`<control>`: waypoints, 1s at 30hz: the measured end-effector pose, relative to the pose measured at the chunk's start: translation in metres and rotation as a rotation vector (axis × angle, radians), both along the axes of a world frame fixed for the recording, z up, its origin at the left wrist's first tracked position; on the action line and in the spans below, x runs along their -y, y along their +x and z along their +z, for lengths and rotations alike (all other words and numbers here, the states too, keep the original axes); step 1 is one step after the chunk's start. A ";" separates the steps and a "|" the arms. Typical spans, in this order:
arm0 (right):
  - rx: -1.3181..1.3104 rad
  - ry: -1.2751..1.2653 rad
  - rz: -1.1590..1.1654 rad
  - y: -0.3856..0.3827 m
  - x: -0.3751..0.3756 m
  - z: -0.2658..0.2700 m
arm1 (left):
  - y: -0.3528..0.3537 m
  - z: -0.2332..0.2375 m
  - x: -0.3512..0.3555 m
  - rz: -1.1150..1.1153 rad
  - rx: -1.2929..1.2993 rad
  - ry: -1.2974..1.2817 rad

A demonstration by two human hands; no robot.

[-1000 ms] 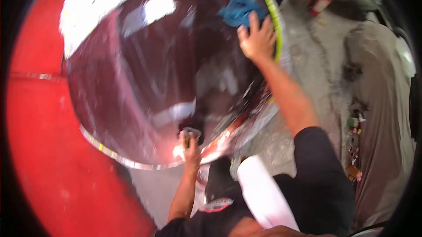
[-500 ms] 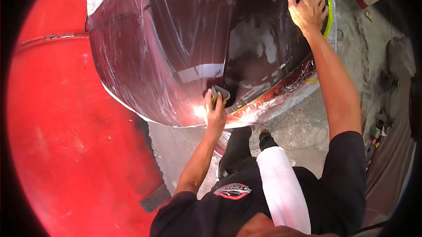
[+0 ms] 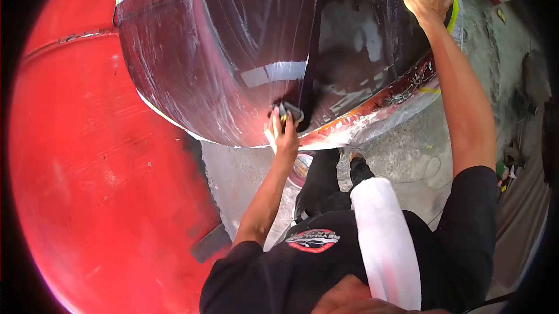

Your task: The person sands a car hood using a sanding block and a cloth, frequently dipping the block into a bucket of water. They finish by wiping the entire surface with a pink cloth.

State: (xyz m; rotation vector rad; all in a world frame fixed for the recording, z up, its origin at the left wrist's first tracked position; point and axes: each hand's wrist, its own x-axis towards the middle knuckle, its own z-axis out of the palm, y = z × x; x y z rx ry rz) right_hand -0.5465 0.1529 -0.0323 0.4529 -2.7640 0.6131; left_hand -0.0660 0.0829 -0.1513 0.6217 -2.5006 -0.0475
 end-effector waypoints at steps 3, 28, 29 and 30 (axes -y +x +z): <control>-0.082 0.031 0.002 -0.001 0.001 -0.004 | -0.074 0.029 0.032 -0.002 -0.105 -0.027; -0.235 0.102 0.097 -0.089 -0.013 -0.054 | 0.001 -0.021 -0.079 1.052 -0.392 0.424; -0.239 0.091 0.153 -0.087 -0.012 -0.056 | 0.000 -0.023 -0.077 1.071 -0.433 0.379; -0.200 0.079 0.133 -0.086 -0.011 -0.051 | -0.002 -0.027 -0.068 1.087 -0.479 0.330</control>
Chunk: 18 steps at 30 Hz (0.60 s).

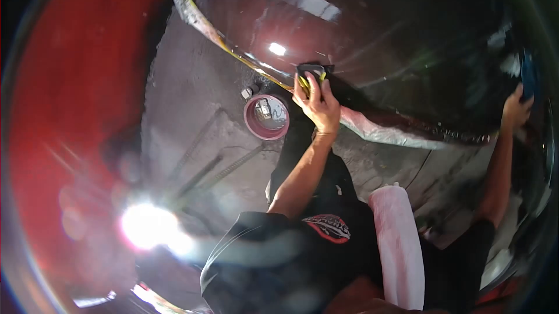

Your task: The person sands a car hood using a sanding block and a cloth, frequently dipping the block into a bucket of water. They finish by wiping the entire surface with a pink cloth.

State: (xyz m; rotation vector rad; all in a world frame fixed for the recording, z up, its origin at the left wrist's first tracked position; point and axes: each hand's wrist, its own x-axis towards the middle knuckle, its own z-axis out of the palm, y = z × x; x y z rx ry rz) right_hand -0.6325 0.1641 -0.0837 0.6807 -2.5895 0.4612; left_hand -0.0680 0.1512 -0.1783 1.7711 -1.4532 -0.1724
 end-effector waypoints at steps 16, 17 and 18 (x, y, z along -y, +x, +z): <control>0.082 -0.014 -0.084 0.014 0.015 0.025 | 0.095 0.008 0.110 0.279 -0.063 -0.005; 0.070 -0.008 -0.078 0.013 0.011 0.026 | 0.112 -0.005 0.114 0.272 0.028 -0.042; 0.067 -0.002 -0.081 0.015 0.015 0.027 | 0.116 -0.009 0.124 0.259 0.116 -0.111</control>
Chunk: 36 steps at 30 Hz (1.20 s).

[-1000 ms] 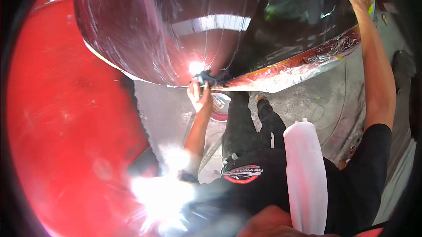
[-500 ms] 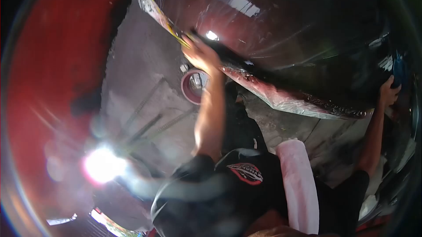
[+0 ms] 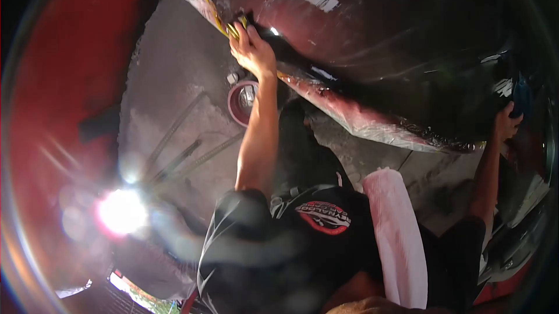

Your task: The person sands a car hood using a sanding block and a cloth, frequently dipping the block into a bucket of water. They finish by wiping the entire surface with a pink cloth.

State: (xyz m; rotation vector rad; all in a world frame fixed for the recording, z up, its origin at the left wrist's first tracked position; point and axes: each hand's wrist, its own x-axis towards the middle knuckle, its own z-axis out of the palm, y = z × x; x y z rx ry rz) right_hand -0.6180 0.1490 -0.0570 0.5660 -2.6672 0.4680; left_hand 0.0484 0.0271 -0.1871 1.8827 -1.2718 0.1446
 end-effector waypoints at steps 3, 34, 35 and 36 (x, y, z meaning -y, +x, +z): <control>0.000 0.011 -0.017 0.017 0.000 0.004 | -0.076 -0.010 -0.099 -0.165 -0.111 -0.065; -0.008 -0.062 0.031 0.028 -0.008 -0.004 | -0.182 0.079 -0.082 -1.065 0.163 0.041; -0.015 -0.077 0.024 0.028 -0.005 -0.002 | -0.134 0.047 -0.104 -1.047 0.166 0.042; -0.025 -0.091 0.015 0.021 -0.001 -0.001 | -0.087 0.004 -0.125 -1.010 0.252 0.047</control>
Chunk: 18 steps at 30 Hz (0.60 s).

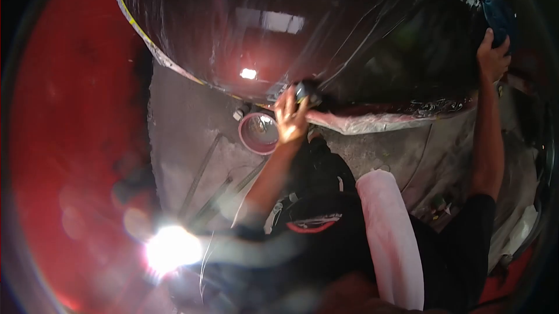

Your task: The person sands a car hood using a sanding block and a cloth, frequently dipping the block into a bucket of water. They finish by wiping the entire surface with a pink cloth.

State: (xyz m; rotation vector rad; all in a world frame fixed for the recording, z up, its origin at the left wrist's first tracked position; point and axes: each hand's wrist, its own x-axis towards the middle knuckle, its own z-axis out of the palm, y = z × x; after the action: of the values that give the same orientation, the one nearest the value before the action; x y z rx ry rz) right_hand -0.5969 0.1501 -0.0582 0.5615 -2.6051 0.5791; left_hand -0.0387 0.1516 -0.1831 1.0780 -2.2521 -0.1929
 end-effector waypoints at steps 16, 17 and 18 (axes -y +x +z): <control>-0.051 -0.004 -0.006 -0.001 -0.002 -0.010 | -0.012 0.026 0.016 -0.026 -0.009 -0.013; -0.058 -0.014 -0.012 -0.005 0.000 -0.008 | -0.043 0.043 0.034 -0.022 -0.050 -0.035; -0.035 -0.035 0.030 -0.010 0.001 -0.005 | -0.082 0.064 0.051 -0.016 -0.092 -0.050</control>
State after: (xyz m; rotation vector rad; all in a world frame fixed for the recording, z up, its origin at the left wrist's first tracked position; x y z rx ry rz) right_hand -0.6067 0.1489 -0.0633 0.5958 -2.5527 0.6176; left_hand -0.1203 0.1004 -0.1192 1.0046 -2.1732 -0.1880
